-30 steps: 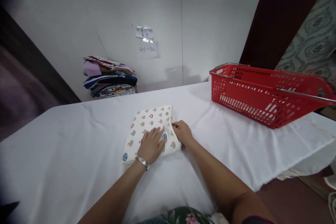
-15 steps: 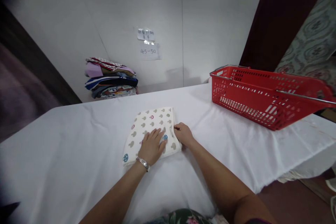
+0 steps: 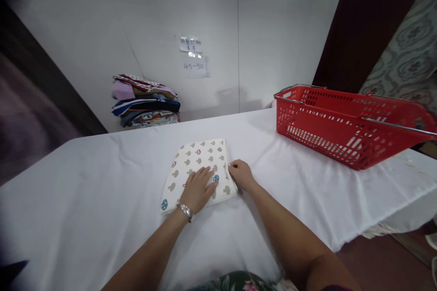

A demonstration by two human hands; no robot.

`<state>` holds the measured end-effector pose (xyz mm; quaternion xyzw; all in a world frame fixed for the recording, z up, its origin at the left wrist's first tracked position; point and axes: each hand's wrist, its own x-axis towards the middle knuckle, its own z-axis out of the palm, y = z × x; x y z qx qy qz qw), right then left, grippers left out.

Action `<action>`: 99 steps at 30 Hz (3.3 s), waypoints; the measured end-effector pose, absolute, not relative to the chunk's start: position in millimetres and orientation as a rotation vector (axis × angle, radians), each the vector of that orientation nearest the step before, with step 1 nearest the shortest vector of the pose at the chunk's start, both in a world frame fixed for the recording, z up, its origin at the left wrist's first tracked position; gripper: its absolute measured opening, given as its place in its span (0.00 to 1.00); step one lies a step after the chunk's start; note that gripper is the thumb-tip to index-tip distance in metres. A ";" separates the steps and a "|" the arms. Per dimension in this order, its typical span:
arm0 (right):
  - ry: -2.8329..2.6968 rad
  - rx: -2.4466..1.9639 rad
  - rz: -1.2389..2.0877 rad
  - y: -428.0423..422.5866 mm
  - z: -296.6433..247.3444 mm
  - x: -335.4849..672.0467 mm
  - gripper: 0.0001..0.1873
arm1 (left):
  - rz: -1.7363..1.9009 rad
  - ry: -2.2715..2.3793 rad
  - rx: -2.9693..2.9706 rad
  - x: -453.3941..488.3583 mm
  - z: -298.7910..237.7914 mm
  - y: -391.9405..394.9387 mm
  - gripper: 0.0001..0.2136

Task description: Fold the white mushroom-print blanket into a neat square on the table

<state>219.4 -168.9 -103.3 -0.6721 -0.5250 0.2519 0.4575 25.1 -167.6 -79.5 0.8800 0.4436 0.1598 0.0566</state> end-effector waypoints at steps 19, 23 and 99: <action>-1.431 -1.747 0.635 -121.4 -94.9 224.4 0.06 | 0.395 1.513 2.711 16.2 -83.7 -165.5 0.23; -1.399 -1.837 0.583 -89.0 -90.8 226.0 0.06 | 0.442 1.504 2.716 16.1 -84.2 -166.4 0.22; -1.279 -1.653 1.390 -208.7 -83.6 250.6 0.18 | 0.281 1.050 2.717 26.0 -72.1 -191.1 0.28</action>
